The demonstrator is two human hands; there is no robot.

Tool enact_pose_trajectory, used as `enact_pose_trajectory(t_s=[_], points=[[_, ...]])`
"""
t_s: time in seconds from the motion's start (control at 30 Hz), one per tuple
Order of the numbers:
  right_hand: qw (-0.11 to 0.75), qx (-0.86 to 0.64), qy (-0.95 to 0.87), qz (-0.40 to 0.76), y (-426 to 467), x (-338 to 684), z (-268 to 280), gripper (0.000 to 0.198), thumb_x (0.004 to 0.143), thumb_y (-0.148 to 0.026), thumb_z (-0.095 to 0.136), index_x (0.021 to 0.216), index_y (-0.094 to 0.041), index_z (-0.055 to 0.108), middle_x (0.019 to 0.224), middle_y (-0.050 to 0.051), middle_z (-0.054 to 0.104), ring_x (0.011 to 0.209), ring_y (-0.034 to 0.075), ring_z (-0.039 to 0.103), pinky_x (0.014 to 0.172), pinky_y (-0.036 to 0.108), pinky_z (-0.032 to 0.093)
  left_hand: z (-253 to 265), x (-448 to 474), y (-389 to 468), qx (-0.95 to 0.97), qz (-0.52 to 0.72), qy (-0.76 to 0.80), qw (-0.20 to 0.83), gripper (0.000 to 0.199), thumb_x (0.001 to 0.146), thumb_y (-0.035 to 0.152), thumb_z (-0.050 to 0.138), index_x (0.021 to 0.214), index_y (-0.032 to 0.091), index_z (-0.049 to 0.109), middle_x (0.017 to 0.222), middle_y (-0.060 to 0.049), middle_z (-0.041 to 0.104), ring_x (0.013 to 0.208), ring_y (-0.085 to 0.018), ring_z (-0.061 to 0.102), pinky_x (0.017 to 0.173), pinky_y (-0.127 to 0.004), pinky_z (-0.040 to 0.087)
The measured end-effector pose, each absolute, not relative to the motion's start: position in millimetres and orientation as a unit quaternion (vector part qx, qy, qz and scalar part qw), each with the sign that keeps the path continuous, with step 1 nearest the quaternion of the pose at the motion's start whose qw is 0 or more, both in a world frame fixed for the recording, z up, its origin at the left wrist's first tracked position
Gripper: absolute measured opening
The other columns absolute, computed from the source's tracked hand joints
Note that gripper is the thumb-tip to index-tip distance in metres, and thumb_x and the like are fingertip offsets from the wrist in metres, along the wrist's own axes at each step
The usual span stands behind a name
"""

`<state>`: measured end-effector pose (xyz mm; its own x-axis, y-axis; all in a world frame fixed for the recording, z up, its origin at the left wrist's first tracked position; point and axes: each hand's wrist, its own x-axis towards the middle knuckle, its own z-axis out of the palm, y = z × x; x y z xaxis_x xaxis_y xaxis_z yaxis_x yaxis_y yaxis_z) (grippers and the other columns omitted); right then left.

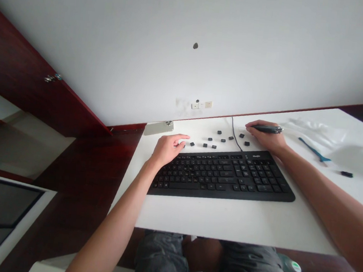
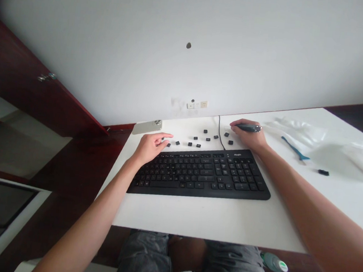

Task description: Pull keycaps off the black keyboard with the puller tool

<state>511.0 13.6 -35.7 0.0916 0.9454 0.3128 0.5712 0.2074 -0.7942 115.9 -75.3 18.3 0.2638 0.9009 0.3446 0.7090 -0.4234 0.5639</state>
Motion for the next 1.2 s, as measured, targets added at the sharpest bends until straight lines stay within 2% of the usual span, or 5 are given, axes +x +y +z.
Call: enact_pose_trajectory(t_s=[0.13, 0.6, 0.9, 1.1, 1.2], points=[[0.445, -0.587, -0.642, 0.211, 15, 511, -37, 0.025, 0.08, -0.046, 0.074, 0.094, -0.026, 0.082, 0.097, 0.006, 0.082, 0.09, 0.028, 0.074, 0.084, 0.041, 0.056, 38, 139, -61, 0.854, 0.197, 0.462, 0.131, 0.036, 0.1, 0.024, 0.058, 0.13, 0.031, 0.078, 0.123, -0.003, 0.077, 0.097, -0.02, 0.072, 0.09, -0.033, 0.056], [0.443, -0.582, -0.647, 0.215, 11, 509, -32, 0.022, 0.082, -0.045, 0.072, 0.092, -0.027, 0.08, 0.1, 0.005, 0.082, 0.096, 0.029, 0.075, 0.089, 0.043, 0.057, 41, 175, -32, 0.913, 0.016, 0.4, 0.077, 0.043, 0.101, 0.019, 0.053, 0.136, 0.032, 0.075, 0.104, -0.006, 0.073, 0.088, -0.021, 0.067, 0.075, -0.03, 0.047], [0.44, -0.582, -0.646, 0.226, 10, 509, -29, 0.02, 0.082, -0.043, 0.073, 0.093, -0.027, 0.08, 0.101, 0.005, 0.082, 0.098, 0.03, 0.075, 0.09, 0.043, 0.057, 31, 177, -33, 0.894, 0.073, 0.433, 0.087, 0.015, 0.094, 0.031, 0.071, 0.104, 0.027, 0.081, 0.109, -0.005, 0.079, 0.096, -0.025, 0.073, 0.078, -0.033, 0.051], [0.444, -0.576, -0.648, 0.226, 10, 509, -30, 0.022, 0.082, -0.045, 0.073, 0.093, -0.027, 0.08, 0.102, 0.006, 0.082, 0.098, 0.03, 0.075, 0.092, 0.045, 0.057, 32, 162, -45, 0.863, 0.132, 0.48, 0.083, 0.027, 0.098, 0.047, 0.068, 0.111, 0.027, 0.079, 0.113, -0.006, 0.08, 0.094, -0.025, 0.073, 0.078, -0.033, 0.05], [0.441, -0.588, -0.643, 0.215, 9, 507, -29, 0.022, 0.083, -0.044, 0.073, 0.094, -0.027, 0.08, 0.103, 0.006, 0.082, 0.1, 0.031, 0.075, 0.093, 0.045, 0.057, 33, 143, -58, 0.826, 0.195, 0.524, 0.063, 0.026, 0.101, 0.047, 0.064, 0.1, 0.027, 0.081, 0.093, -0.004, 0.079, 0.084, -0.022, 0.071, 0.073, -0.031, 0.047]])
